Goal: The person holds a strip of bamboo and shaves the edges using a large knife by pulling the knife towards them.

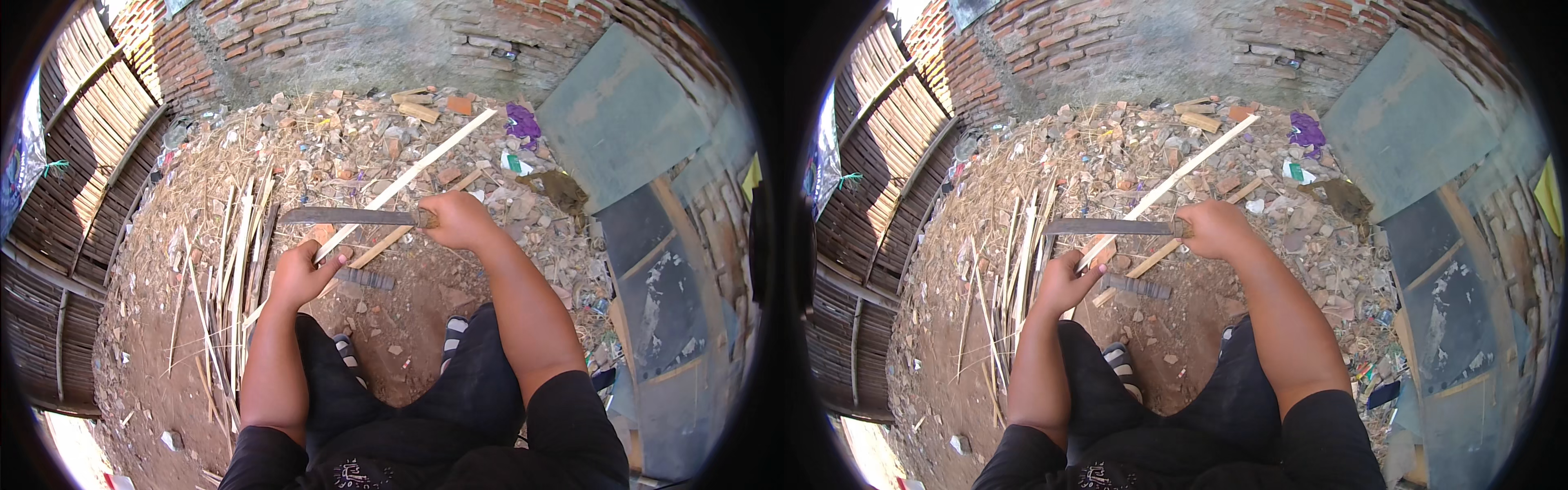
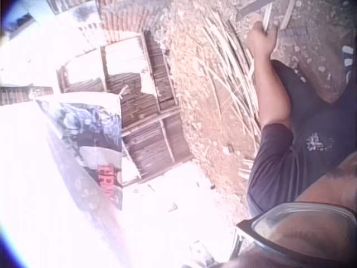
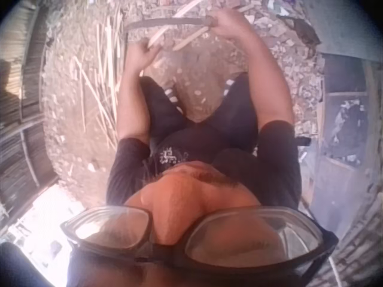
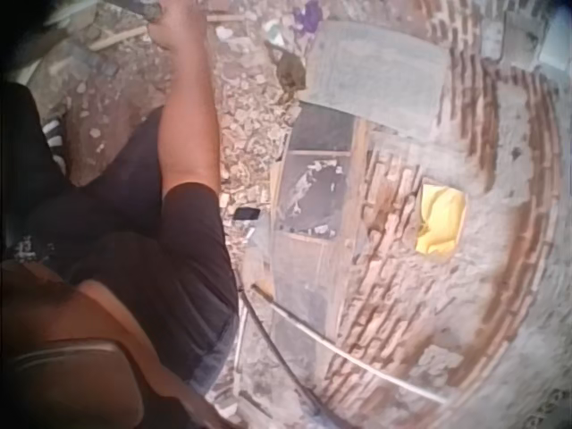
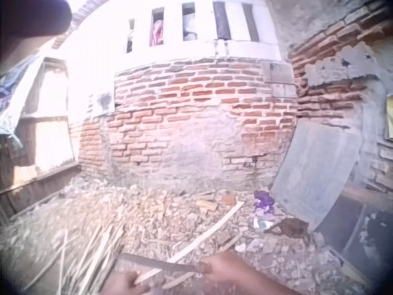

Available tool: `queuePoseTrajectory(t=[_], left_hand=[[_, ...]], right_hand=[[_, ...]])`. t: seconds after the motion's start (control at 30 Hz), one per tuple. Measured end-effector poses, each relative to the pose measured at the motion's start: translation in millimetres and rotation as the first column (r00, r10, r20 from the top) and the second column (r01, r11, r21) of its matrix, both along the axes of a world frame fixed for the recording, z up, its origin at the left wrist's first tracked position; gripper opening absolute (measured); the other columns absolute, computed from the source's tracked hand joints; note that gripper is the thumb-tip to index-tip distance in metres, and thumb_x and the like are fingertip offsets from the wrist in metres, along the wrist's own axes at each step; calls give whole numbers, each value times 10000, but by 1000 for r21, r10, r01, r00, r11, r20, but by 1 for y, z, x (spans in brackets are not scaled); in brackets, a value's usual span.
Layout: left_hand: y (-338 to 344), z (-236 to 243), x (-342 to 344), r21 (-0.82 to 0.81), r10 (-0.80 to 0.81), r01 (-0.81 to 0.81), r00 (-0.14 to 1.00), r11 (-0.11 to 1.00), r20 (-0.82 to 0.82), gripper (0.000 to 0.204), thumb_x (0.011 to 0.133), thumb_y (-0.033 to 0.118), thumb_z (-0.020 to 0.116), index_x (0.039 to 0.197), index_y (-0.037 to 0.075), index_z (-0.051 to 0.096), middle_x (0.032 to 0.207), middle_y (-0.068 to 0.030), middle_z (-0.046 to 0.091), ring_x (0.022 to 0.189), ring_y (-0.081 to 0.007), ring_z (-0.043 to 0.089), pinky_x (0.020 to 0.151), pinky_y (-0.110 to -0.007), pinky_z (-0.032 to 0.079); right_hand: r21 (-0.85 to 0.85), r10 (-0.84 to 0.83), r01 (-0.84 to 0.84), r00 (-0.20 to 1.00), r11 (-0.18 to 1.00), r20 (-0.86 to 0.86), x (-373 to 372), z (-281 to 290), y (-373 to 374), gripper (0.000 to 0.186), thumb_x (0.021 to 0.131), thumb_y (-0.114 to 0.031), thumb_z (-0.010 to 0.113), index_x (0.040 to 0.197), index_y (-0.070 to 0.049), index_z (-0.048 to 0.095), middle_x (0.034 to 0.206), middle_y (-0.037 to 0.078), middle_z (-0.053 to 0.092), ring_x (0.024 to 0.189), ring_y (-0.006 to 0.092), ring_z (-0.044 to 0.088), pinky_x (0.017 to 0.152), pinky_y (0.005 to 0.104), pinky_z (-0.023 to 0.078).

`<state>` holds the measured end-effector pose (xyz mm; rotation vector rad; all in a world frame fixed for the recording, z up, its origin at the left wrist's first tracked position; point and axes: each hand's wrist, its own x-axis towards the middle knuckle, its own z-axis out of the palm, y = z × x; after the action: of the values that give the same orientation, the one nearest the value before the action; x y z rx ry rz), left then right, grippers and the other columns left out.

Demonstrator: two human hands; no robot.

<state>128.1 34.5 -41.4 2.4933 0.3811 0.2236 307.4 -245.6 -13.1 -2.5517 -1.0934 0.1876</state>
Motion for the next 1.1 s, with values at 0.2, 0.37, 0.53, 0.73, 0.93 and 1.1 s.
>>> queuePoseTrajectory(t=[0.2, 0.37, 0.53, 0.73, 0.93, 1.1], left_hand=[[-2, 16, -1, 9, 6, -6, 1000, 1000, -11, 500, 875, 485, 837, 888, 1, 712, 656, -140, 645, 596, -273, 638, 607, -410, 507], [-3, 11, 0, -12, 5, -5, 1000, 1000, 17, 479, 880, 455, 842, 864, -3, 700, 631, -118, 612, 583, -232, 587, 587, -395, 480], [-4, 6, 1, -22, 23, -22, 1000, 1000, 14, 441, 887, 383, 860, 829, -15, 678, 620, -80, 575, 587, -153, 510, 564, -371, 437], [-1, 5, 0, -41, -4, 4, 1000, 999, 14, 427, 892, 366, 858, 827, -12, 670, 630, -74, 574, 591, -150, 495, 568, -366, 437], [1, 12, -2, -26, 26, -25, 999, 999, 21, 411, 895, 368, 854, 893, -15, 704, 641, -72, 586, 596, -149, 504, 571, -358, 440], [3, 5, 0, -30, 25, -25, 1000, 999, -2, 474, 885, 452, 838, 917, -4, 713, 666, -119, 640, 607, -228, 610, 601, -383, 490]], right_hand=[[324, -282, 289, 957, 901, -71, 31, -13, -37, 398, 833, -312, 859, 1143, -79, 768, 914, 206, 739, 870, 393, 723, 784, 462, 556], [308, -295, 281, 956, 909, -2, 31, -18, -37, 419, 832, -301, 863, 1177, -85, 764, 925, 208, 743, 877, 391, 724, 793, 461, 557], [139, -67, 69, 998, 988, -22, 5, -3, -6, 363, 837, -315, 833, 1133, -122, 750, 953, 190, 743, 965, 408, 716, 830, 501, 567], [18, -6, 6, 1000, 1000, 17, 1, 2, -5, 347, 836, -295, 825, 1151, -163, 760, 958, 180, 751, 956, 390, 723, 816, 485, 569], [297, -340, 329, 940, 896, -14, 26, 1, -44, 350, 849, -316, 836, 1140, -135, 770, 960, 187, 755, 946, 398, 722, 832, 487, 562], [243, -282, 273, 959, 931, 4, 24, -3, -36, 398, 850, -326, 839, 1165, -97, 758, 978, 198, 752, 950, 412, 717, 841, 487, 559]])
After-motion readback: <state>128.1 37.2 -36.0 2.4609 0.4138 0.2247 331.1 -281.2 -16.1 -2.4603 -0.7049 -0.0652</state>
